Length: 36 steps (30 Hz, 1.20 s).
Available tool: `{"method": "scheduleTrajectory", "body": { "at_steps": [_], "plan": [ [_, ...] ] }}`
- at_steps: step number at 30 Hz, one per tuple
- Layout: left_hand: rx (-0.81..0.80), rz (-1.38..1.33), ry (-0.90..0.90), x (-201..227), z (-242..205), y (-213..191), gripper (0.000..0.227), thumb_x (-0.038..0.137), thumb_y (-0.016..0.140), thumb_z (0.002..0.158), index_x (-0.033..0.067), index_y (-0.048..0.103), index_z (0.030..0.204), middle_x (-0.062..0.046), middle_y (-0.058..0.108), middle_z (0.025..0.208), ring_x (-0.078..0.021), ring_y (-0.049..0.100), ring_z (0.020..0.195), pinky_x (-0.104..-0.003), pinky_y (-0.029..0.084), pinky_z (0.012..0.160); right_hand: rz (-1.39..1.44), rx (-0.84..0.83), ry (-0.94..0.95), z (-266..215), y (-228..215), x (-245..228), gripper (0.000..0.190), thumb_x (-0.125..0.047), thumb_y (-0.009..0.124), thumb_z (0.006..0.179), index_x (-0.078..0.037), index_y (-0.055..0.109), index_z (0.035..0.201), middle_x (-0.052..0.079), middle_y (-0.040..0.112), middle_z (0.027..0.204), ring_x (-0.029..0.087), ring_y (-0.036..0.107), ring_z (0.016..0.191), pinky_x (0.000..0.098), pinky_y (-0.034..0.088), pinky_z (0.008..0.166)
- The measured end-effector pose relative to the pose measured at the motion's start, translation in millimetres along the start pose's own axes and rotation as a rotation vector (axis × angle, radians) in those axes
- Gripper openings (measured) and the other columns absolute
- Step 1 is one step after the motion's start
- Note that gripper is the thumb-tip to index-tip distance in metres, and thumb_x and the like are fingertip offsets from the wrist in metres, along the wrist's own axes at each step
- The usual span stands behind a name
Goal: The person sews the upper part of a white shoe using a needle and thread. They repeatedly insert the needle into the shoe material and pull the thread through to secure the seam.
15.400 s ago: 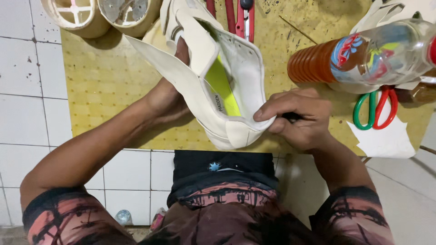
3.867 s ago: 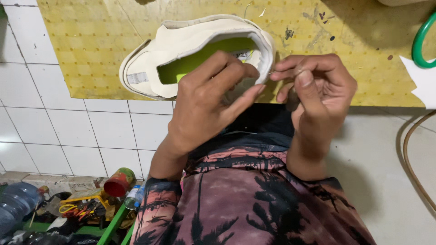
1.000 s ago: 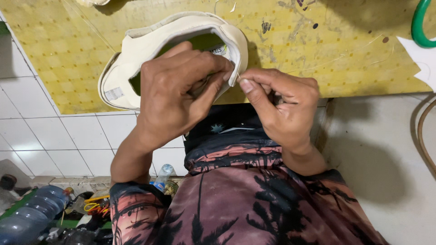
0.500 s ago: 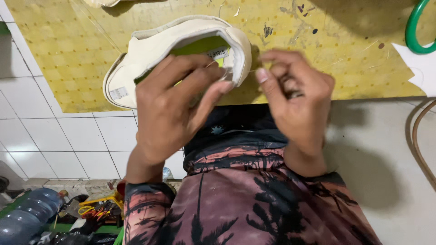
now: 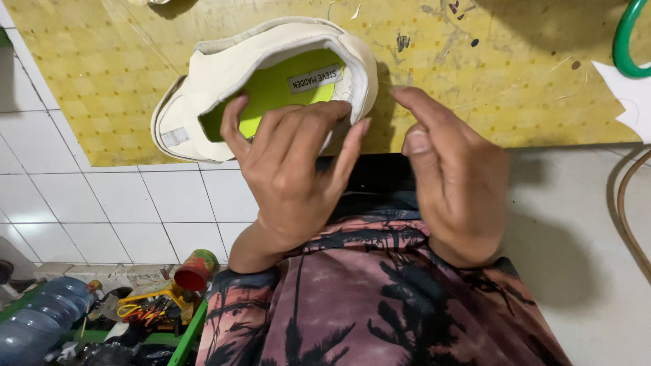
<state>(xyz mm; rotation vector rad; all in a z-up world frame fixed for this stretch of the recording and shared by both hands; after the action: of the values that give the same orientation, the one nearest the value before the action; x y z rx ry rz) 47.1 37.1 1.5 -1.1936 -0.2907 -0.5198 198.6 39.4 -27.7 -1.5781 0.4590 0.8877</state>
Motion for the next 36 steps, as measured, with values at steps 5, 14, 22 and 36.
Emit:
{"method": "scheduleTrajectory", "body": {
  "at_steps": [5, 14, 22, 36],
  "plan": [
    [-0.073, -0.144, -0.068, -11.4, 2.5, 4.5, 0.012, 0.02, 0.078, 0.097, 0.0078, 0.075, 0.097, -0.004, 0.076, 0.084, -0.0188, 0.07, 0.078, -0.048, 0.031, 0.109, 0.077, -0.081, -0.059, -8.9, 15.8, 0.4, 0.046, -0.006, 0.055, 0.116, -0.015, 0.043, 0.159, 0.007, 0.061, 0.098, 0.014, 0.047, 0.073, 0.0275, 0.039, 0.055],
    [-0.111, -0.307, -0.272, -22.2, 9.6, 3.4, 0.009, 0.017, 0.076, 0.096, 0.0089, 0.073, 0.098, -0.003, 0.076, 0.092, -0.0178, 0.072, 0.085, -0.043, 0.037, 0.102, 0.158, 0.182, -0.184, 11.8, 5.3, -29.6, 0.018, 0.001, 0.065, 0.105, 0.009, 0.072, 0.12, 0.024, 0.078, 0.103, 0.027, 0.076, 0.081, 0.0324, 0.06, 0.068],
    [-0.119, -0.333, -0.317, -25.0, 9.7, 4.7, 0.01, 0.019, 0.074, 0.097, 0.0092, 0.074, 0.096, -0.002, 0.075, 0.093, -0.0187, 0.07, 0.087, -0.041, 0.038, 0.096, 0.211, 0.171, -0.135, 12.9, 8.0, -21.6, 0.018, 0.001, 0.065, 0.106, 0.007, 0.072, 0.121, 0.022, 0.077, 0.099, 0.021, 0.07, 0.073, 0.0298, 0.054, 0.064],
    [-0.106, -0.338, -0.275, -20.8, 12.9, 4.1, 0.006, 0.014, 0.073, 0.097, 0.0084, 0.072, 0.095, -0.003, 0.074, 0.091, -0.0202, 0.068, 0.085, -0.041, 0.037, 0.103, 0.208, 0.16, -0.125, 15.7, 5.8, -24.0, 0.018, 0.001, 0.064, 0.106, 0.008, 0.072, 0.12, 0.02, 0.075, 0.094, 0.022, 0.068, 0.072, 0.0315, 0.052, 0.063]
  ]
}}
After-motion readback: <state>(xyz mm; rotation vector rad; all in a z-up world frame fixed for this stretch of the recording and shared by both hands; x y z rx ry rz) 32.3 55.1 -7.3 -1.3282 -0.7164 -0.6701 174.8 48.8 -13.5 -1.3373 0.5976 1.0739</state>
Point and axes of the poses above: each hand's wrist, its own z-axis towards the middle knuckle, its own y-axis out of the palm, x = y × z, the point moved 9 cm from there along z, towards the middle knuckle
